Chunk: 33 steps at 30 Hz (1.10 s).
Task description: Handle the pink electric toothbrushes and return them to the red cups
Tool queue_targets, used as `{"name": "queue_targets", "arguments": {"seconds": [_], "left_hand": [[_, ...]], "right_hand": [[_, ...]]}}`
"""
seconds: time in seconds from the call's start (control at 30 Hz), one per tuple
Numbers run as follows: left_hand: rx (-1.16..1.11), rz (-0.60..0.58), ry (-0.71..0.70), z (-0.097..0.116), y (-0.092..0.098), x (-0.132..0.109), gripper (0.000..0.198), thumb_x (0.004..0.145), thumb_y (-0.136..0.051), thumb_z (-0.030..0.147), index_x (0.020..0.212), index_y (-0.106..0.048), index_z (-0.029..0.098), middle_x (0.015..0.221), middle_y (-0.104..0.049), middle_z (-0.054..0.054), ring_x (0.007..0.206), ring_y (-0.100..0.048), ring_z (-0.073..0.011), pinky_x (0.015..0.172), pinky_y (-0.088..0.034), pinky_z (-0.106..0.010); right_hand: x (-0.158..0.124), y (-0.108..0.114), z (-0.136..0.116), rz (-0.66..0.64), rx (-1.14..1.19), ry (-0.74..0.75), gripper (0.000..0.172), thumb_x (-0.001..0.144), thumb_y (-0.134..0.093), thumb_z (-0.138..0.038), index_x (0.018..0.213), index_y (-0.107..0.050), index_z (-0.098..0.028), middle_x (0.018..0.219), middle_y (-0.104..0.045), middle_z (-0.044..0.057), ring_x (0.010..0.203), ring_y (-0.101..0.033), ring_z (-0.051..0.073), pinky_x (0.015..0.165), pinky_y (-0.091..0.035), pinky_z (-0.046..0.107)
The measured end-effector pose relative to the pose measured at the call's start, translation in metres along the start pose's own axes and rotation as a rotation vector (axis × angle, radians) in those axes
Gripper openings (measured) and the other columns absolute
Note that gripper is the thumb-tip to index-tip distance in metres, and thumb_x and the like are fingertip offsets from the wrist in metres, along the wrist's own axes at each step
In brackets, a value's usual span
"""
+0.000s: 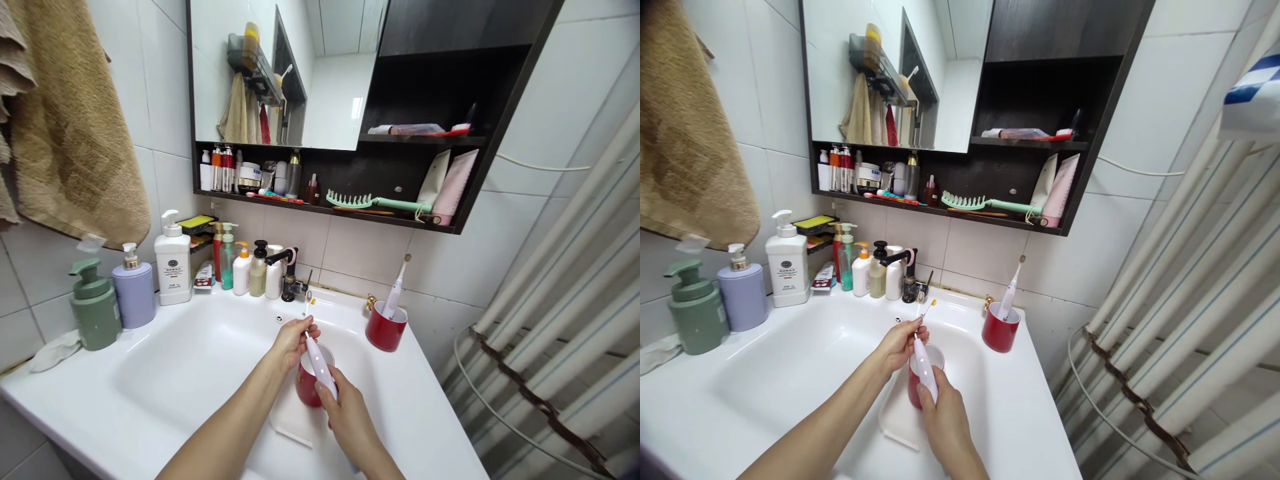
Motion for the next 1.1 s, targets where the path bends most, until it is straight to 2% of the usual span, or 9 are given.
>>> {"name": "queue_targets", "arguments": {"seconds": [0.2,0.4,0.6,0.7,0.87,0.97,1.1], "left_hand": [[-0.053,0.037,-0.004,-0.004,-0.003,-0.004,0.013,0.064,-0.052,0.020,0.062,-0.041,0.014,0.050,-0.052,0.001,0.045,-0.052,-0.0083,0.047,-0.040,-0.020],[-0.052,0.013,0.000,-0.004,-0.009,-0.008,0.019,0.071,-0.043,0.029,0.061,-0.041,0.013,0.055,-0.055,-0.002,0.050,-0.055,-0.0111,0.051,-0.041,-0.023],[-0.060,0.026,0.002,-0.006,-0.010,-0.008,0.021,0.070,-0.045,0.032,0.059,-0.041,0.013,0.058,-0.056,-0.003,0.052,-0.055,-0.0111,0.052,-0.041,-0.022],[-0.084,0.032,0.017,-0.010,-0.010,-0.007,0.021,0.070,-0.043,0.031,0.059,-0.042,0.013,0.057,-0.056,-0.003,0.053,-0.055,-0.0106,0.055,-0.041,-0.022],[-0.038,-0.041,0.056,-0.020,-0.020,-0.009,0.024,0.072,-0.040,0.033,0.061,-0.043,0.012,0.057,-0.056,-0.004,0.051,-0.054,-0.0109,0.055,-0.042,-0.024],[-0.005,-0.073,0.041,-0.022,-0.025,-0.012,0.023,0.072,-0.040,0.030,0.059,-0.044,0.012,0.057,-0.055,-0.004,0.050,-0.054,-0.0104,0.054,-0.042,-0.024],[0.052,-0.079,-0.010,-0.017,-0.025,-0.013,0.022,0.072,-0.041,0.026,0.056,-0.046,0.011,0.053,-0.053,-0.003,0.049,-0.052,-0.0098,0.053,-0.042,-0.023]], "right_hand": [[-0.002,0.003,-0.009,0.003,-0.078,0.033,0.030,0.072,-0.034,-0.032,0.096,-0.045,-0.020,0.072,-0.058,0.002,0.066,-0.053,0.015,0.059,-0.036,0.023],[-0.002,0.001,-0.008,-0.009,-0.037,0.014,0.029,0.072,-0.033,-0.032,0.096,-0.045,-0.020,0.072,-0.058,0.002,0.066,-0.054,0.015,0.059,-0.037,0.023],[-0.002,0.004,-0.008,0.017,-0.015,0.027,0.030,0.071,-0.034,-0.031,0.097,-0.044,-0.019,0.071,-0.058,0.002,0.067,-0.053,0.015,0.060,-0.037,0.024],[-0.001,0.004,-0.005,0.023,0.021,0.022,0.032,0.071,-0.035,-0.031,0.099,-0.045,-0.019,0.070,-0.057,0.001,0.059,-0.052,0.014,0.055,-0.038,0.023],[0.002,-0.005,0.002,-0.030,0.193,-0.053,0.039,0.071,-0.034,-0.034,0.105,-0.041,-0.016,0.056,-0.050,-0.001,0.040,-0.042,0.009,0.040,-0.035,0.021],[0.003,-0.006,0.003,-0.020,0.258,-0.069,0.041,0.071,-0.035,-0.035,0.106,-0.040,-0.016,0.053,-0.046,-0.003,0.038,-0.039,0.009,0.037,-0.034,0.021],[0.003,0.000,0.001,0.020,0.237,-0.029,0.044,0.071,-0.035,-0.036,0.110,-0.037,-0.017,0.053,-0.047,-0.002,0.039,-0.041,0.010,0.040,-0.035,0.022]]}}
Point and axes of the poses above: each hand's wrist, its own x-axis towards the middle knuckle, its own y-axis out of the back of the hand, z = x × y, the point moved 9 cm from there along x, towards the middle knuckle
